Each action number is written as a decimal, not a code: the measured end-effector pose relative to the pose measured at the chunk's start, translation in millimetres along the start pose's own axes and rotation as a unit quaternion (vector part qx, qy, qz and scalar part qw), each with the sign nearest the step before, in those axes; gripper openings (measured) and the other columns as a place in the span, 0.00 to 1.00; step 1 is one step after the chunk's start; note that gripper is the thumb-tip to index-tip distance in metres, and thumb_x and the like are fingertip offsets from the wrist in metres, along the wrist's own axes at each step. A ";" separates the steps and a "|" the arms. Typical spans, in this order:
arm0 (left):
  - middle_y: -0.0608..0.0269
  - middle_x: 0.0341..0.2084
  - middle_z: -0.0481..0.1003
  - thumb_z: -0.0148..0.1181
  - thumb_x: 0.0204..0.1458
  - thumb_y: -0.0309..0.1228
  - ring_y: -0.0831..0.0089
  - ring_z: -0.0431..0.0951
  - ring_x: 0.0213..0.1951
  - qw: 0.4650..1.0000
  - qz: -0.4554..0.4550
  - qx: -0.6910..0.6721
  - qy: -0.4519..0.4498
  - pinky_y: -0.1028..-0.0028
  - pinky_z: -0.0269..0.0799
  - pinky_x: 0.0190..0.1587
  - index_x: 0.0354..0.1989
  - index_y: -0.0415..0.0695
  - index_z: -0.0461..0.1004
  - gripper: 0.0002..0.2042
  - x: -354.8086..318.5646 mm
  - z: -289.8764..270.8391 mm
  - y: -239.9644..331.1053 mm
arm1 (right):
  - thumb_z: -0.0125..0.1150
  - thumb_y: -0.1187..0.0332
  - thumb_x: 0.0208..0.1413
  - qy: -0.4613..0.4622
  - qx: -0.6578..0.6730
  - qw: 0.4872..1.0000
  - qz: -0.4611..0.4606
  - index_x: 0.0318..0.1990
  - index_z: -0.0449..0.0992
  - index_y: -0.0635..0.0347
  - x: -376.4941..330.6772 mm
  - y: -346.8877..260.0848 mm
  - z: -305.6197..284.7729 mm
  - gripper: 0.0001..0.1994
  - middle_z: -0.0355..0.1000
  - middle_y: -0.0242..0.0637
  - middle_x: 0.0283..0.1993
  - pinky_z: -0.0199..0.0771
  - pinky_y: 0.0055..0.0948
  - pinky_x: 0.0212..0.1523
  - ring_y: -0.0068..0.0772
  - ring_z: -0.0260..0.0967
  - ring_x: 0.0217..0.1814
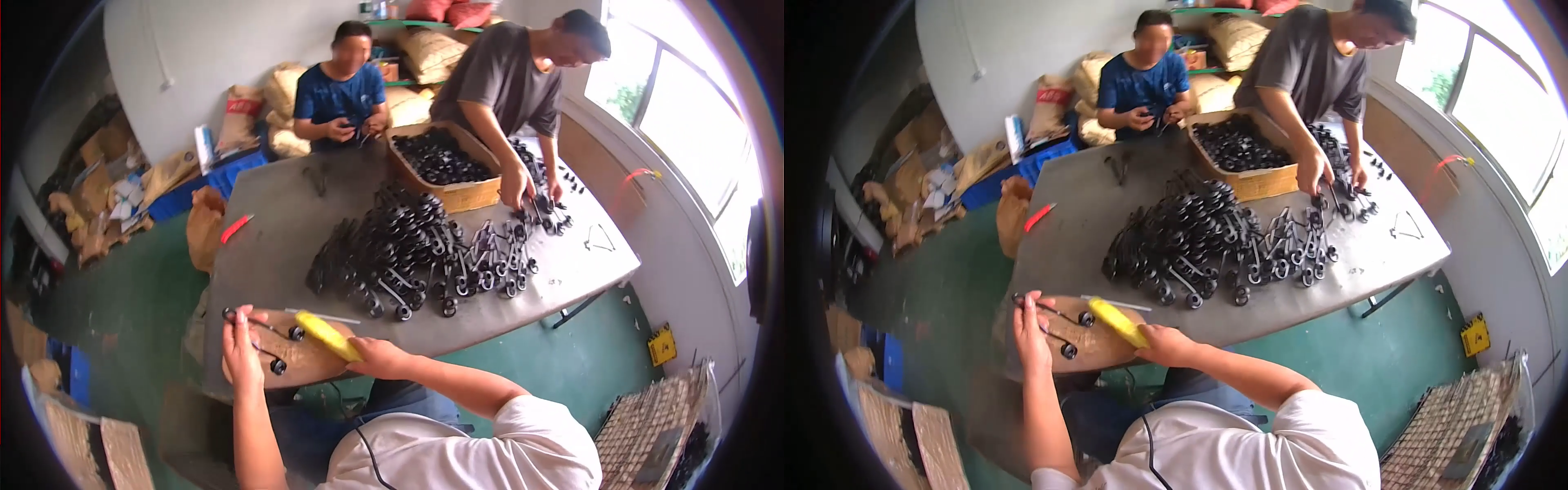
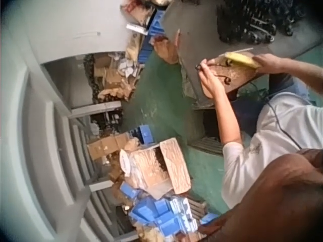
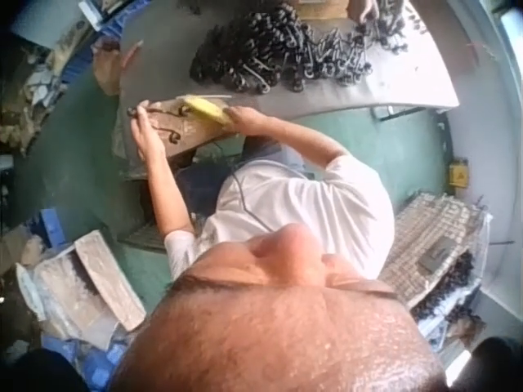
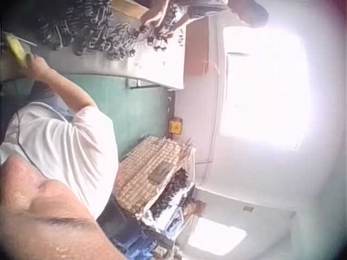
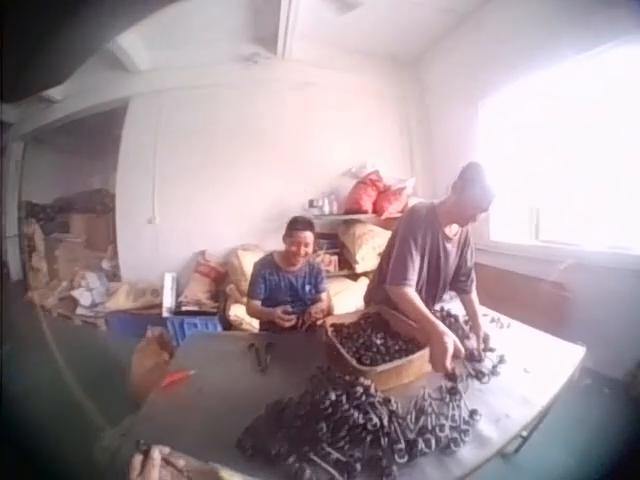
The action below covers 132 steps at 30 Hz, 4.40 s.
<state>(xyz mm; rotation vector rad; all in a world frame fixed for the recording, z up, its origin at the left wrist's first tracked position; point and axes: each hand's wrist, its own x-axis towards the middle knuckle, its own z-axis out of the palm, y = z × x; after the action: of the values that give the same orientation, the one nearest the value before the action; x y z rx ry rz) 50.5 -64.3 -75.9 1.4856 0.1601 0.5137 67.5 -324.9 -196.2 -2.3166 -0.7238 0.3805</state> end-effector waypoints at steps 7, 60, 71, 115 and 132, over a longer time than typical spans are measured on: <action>0.64 0.35 0.81 0.51 0.66 0.40 0.76 0.78 0.34 0.989 -0.029 0.072 -0.125 0.75 0.72 0.37 0.46 0.40 0.75 0.15 7.6 31.9 -38.5 | 0.55 0.66 0.63 0.008 0.462 0.870 0.172 0.69 0.56 0.59 -65.2 -3.9 -26.3 0.28 0.73 0.34 0.36 0.70 0.24 0.28 0.22 0.67 0.29; 0.49 0.37 0.75 0.62 0.56 0.34 0.53 0.76 0.39 0.795 -0.048 0.551 0.248 0.58 0.71 0.44 0.42 0.37 0.69 0.13 -54.7 -229.0 -12.8 | 0.69 0.54 0.48 0.286 -0.321 0.902 -0.027 0.58 0.70 0.56 133.6 8.7 -69.3 0.30 0.66 0.38 0.46 0.64 0.41 0.49 0.40 0.64 0.52; 0.61 0.56 0.71 0.59 0.61 0.42 0.76 0.71 0.47 0.993 -0.092 -0.019 0.066 0.76 0.69 0.43 0.62 0.43 0.66 0.25 -38.4 -81.9 -54.5 | 0.63 0.75 0.41 0.368 -0.155 0.872 -0.282 0.43 0.78 0.55 99.9 -46.7 -70.4 0.17 0.66 0.36 0.31 0.66 0.40 0.37 0.41 0.66 0.34; 0.58 0.37 0.80 0.57 0.63 0.30 0.72 0.78 0.33 0.974 0.028 0.190 -0.119 0.74 0.74 0.38 0.48 0.40 0.74 0.10 -12.8 32.7 -19.3 | 0.54 0.71 0.62 0.099 0.253 0.947 0.169 0.74 0.52 0.48 -33.9 -51.2 -52.1 0.33 0.74 0.46 0.41 0.75 0.33 0.38 0.34 0.72 0.34; 0.61 0.21 0.73 0.63 0.59 0.34 0.73 0.73 0.21 0.954 0.096 0.271 -0.089 0.73 0.70 0.27 0.31 0.38 0.71 0.12 -42.5 28.2 -21.6 | 0.56 0.73 0.59 0.095 0.172 0.980 0.017 0.73 0.54 0.45 -40.2 -26.4 -3.2 0.34 0.72 0.59 0.48 0.74 0.45 0.49 0.61 0.72 0.48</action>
<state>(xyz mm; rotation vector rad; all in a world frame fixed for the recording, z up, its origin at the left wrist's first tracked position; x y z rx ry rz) 29.5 -107.7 -103.0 2.0924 0.0117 0.5105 26.2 -333.9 -173.0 -2.0059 -0.4838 0.2709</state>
